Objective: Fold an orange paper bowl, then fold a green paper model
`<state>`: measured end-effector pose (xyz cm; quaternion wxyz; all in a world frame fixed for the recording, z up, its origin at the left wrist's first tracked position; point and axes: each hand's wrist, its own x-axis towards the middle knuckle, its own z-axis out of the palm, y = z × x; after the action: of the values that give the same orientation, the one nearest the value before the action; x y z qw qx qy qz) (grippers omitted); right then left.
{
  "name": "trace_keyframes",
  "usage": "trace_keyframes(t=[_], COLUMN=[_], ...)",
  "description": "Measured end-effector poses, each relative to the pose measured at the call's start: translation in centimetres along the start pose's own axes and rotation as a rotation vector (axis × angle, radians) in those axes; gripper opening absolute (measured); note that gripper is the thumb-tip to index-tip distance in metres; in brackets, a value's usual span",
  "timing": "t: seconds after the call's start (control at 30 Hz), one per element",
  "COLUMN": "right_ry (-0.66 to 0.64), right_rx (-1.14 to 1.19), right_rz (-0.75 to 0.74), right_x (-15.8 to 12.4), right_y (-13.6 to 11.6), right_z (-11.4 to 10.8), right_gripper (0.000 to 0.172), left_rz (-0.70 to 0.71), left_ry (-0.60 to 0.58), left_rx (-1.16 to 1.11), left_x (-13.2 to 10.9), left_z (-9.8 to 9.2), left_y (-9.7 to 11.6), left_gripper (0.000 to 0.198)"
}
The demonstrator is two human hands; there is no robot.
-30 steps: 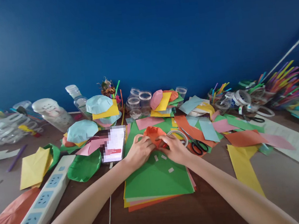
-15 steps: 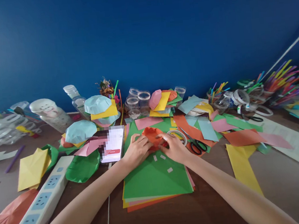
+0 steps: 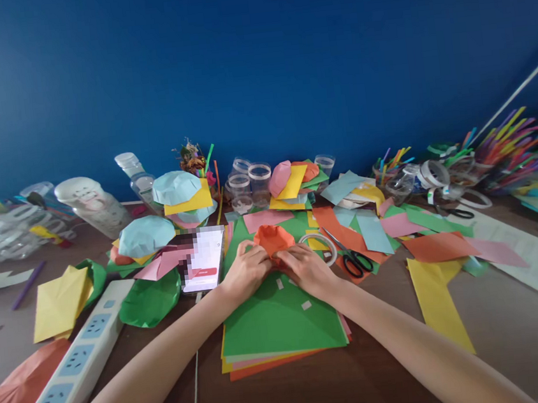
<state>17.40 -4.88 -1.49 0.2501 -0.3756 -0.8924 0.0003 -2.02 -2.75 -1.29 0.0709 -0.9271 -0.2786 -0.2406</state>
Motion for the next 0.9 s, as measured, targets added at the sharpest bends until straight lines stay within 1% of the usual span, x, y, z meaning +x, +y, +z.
trace_keyframes(t=[0.1,0.23,0.33,0.5,0.77,0.9], right_ry=[0.022,0.075,0.075,0.043,0.009,0.000], right_rx=[0.006,0.074,0.106,0.131,0.245,0.257], right_rz=[0.018,0.100,0.096,0.109,0.175,0.175], right_x=[-0.08,-0.27,-0.29,-0.10,0.22,0.35], right_y=[0.37,0.91,0.84,0.33,0.34,0.02], right_z=[0.11,-0.04,-0.29,-0.43,-0.64,-0.84], right_gripper=[0.026,0.027,0.030,0.038,0.031,0.027], left_rz=[-0.018,-0.086,-0.104,-0.061,0.038,0.057], left_ry=[-0.008,-0.016,-0.013,-0.034,-0.054,-0.081], left_rx=[0.009,0.019,0.044,0.099,0.151,0.140], left_x=[0.12,0.21,0.14,-0.21,-0.24,-0.08], left_z=[-0.18,-0.59,-0.76,-0.39,-0.26,-0.11], left_y=[0.09,0.20,0.28,0.48,0.63,0.40], left_gripper=[0.015,0.010,0.010,0.015,0.016,0.013])
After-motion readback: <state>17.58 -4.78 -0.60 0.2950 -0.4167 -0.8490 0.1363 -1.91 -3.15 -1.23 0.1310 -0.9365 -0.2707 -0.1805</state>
